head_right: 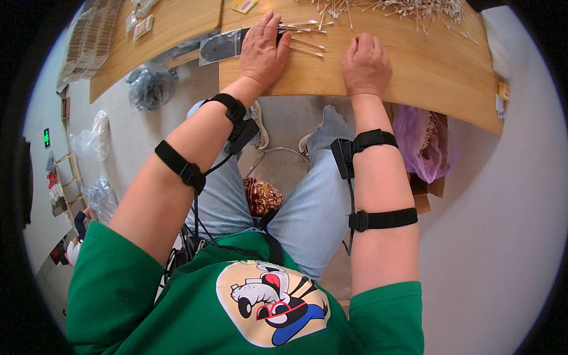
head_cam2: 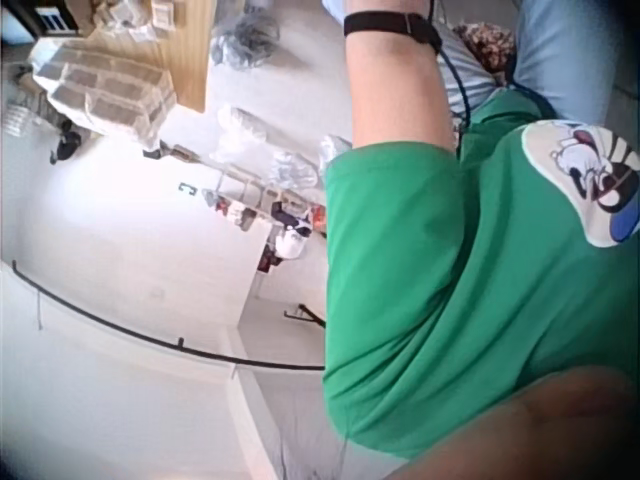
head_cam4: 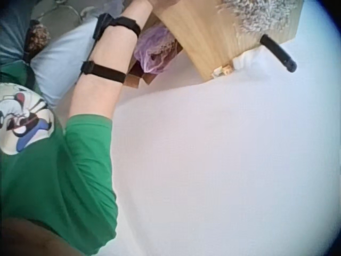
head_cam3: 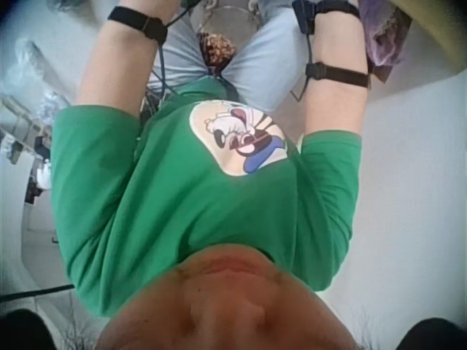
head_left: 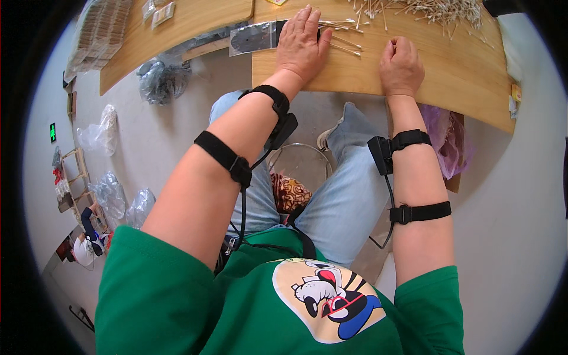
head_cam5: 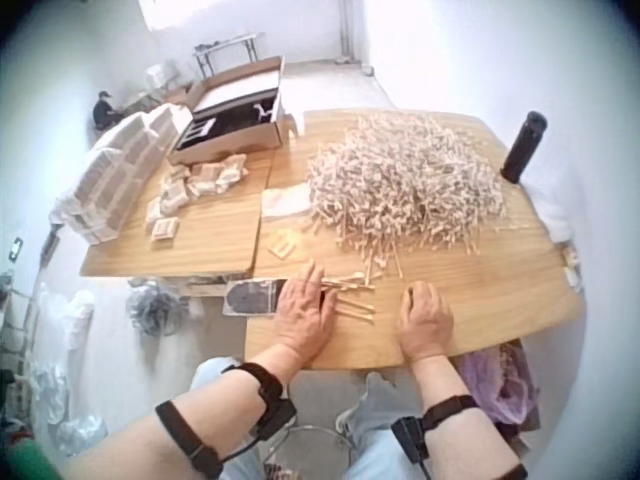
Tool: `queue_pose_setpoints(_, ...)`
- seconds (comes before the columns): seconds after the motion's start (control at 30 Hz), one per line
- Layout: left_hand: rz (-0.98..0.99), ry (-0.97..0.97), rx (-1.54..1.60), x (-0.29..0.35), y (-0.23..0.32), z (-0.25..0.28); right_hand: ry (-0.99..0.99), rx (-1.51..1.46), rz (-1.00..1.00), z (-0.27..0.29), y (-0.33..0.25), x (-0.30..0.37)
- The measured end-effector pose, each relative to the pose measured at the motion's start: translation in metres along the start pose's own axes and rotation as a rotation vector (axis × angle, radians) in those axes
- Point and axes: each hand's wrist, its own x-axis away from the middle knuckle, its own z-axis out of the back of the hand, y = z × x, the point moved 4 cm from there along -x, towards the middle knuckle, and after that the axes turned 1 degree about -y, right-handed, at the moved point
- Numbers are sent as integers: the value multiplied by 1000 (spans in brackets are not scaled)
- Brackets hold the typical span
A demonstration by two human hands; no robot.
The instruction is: Packaging cotton swabs into small plastic bags.
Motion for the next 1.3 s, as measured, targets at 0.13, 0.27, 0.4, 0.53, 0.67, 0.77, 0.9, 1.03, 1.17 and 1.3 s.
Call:
queue_pose_setpoints(0.13,0,5,27,3,2,4,-24,15,-45,-2,0,1)
queue_pose_setpoints(0.27,29,-9,69,1,4,8,4,30,1,-2,0,-1)
queue_pose_setpoints(0.4,14,30,83,0,5,10,-20,48,18,-1,2,-2)
queue_pose_setpoints(0.53,18,46,103,-1,6,8,-32,80,10,-1,3,-3)
queue_pose_setpoints(0.67,24,54,117,-1,4,2,-38,96,17,1,0,-6)
queue_pose_setpoints(0.77,19,79,116,0,4,4,-43,129,23,3,-4,-7)
queue_pose_setpoints(0.9,7,112,145,-2,8,12,-54,153,11,7,-5,-3)
queue_pose_setpoints(1.03,56,125,220,2,12,19,-76,135,-4,8,-5,-4)
queue_pose_setpoints(1.17,42,79,298,13,9,22,-62,77,36,9,-7,9)
queue_pose_setpoints(1.3,-22,46,322,32,6,29,-21,75,69,11,-11,22)
